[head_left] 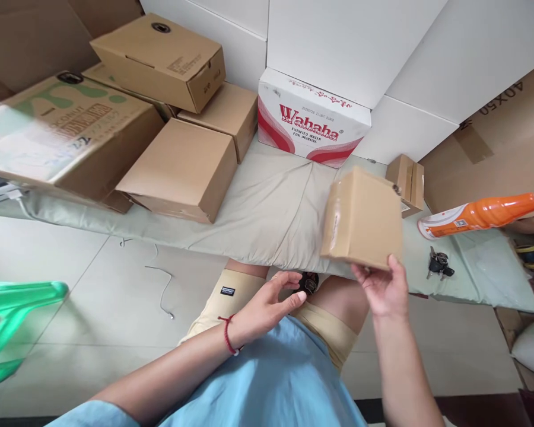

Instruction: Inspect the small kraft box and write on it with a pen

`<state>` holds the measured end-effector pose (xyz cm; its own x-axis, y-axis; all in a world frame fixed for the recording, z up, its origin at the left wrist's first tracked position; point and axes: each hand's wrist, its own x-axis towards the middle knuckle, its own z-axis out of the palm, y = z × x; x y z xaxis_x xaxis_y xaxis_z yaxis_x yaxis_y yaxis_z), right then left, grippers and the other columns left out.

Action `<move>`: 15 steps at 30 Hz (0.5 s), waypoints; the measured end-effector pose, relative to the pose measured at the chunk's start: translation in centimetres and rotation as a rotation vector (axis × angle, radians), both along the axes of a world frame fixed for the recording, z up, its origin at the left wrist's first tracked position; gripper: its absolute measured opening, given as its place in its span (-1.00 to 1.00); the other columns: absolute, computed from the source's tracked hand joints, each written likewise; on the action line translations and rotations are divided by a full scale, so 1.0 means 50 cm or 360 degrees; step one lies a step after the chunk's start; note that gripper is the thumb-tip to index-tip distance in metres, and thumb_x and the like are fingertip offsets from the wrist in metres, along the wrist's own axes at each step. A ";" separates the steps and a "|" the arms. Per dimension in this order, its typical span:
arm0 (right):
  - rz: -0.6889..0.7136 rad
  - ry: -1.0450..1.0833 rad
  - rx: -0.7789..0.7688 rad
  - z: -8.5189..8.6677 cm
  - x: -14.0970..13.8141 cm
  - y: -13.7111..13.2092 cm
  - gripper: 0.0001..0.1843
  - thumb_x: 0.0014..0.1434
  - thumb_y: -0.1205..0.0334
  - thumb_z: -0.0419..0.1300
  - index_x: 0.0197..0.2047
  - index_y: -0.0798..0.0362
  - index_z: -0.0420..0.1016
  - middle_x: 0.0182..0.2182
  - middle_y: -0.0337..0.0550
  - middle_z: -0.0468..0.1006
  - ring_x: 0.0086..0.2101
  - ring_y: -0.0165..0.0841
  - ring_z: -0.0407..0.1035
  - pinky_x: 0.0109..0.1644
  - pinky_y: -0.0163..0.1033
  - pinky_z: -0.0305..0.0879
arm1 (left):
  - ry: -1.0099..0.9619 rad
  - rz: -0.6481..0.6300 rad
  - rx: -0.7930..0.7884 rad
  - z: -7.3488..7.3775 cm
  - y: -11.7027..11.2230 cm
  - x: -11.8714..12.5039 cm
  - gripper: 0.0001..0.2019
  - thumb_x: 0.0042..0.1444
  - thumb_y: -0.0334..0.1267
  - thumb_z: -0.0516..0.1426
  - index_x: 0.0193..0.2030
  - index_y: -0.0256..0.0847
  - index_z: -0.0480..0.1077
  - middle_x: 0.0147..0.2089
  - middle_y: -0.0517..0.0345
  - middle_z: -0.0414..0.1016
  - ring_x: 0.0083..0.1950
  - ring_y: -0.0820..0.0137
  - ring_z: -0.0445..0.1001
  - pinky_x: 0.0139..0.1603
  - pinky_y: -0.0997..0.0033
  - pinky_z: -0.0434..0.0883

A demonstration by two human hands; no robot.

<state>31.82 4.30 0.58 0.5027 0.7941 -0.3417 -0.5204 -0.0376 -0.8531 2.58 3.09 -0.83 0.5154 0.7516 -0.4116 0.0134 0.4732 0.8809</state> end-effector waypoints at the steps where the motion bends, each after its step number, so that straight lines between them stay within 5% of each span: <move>1: -0.0042 -0.0028 -0.0010 0.009 0.023 0.033 -0.49 0.07 0.04 0.52 0.09 -0.12 0.59 -0.05 -0.20 0.71 -0.12 -0.20 0.62 -0.21 0.00 0.76 | 0.0030 0.0008 -0.0023 -0.004 -0.001 -0.008 -0.37 0.21 0.31 0.31 0.17 -0.16 0.49 0.26 -0.19 0.53 0.32 -0.04 0.50 0.30 -0.01 0.47; 6: -0.0215 -0.0219 -0.0186 0.031 0.121 0.214 -0.57 0.17 0.07 0.44 0.08 -0.14 0.50 0.08 -0.16 0.59 0.03 -0.19 0.56 -0.14 0.02 0.75 | 0.0105 0.0162 -0.0195 -0.018 -0.017 -0.056 -0.45 0.18 0.31 0.31 -0.07 -0.18 0.50 -0.13 0.07 0.54 -0.09 0.26 0.50 0.04 0.19 0.48; 9: -0.0126 -0.0308 -0.0287 0.034 0.171 0.298 -0.42 0.28 -0.25 0.34 0.22 -0.17 0.38 0.22 0.00 0.46 0.16 -0.08 0.52 -0.06 0.21 0.71 | 0.0141 0.0261 -0.0257 -0.025 -0.028 -0.082 -0.42 0.13 0.34 0.33 -0.09 -0.19 0.51 -0.15 0.08 0.55 -0.12 0.28 0.49 -0.02 0.25 0.47; 12: -0.0148 -0.0530 -0.0465 0.023 0.186 0.332 -0.31 0.30 -0.36 0.26 0.27 -0.12 0.30 0.31 0.11 0.33 0.08 -0.10 0.57 -0.10 0.15 0.69 | 0.0188 0.0385 -0.0227 -0.031 -0.029 -0.104 -0.43 0.10 0.34 0.35 -0.13 -0.19 0.54 -0.15 0.06 0.58 -0.12 0.27 0.51 -0.04 0.27 0.48; 15: -0.0277 -0.0978 -0.0363 -0.013 0.125 0.301 -0.47 0.26 -0.08 0.36 0.19 -0.10 0.34 0.25 -0.03 0.41 -0.17 -0.33 0.63 -0.19 -0.11 0.65 | 0.0211 0.0505 -0.0071 -0.026 -0.014 -0.129 -0.47 0.13 0.30 0.36 -0.17 -0.20 0.58 -0.18 0.05 0.62 -0.13 0.26 0.54 -0.02 0.26 0.50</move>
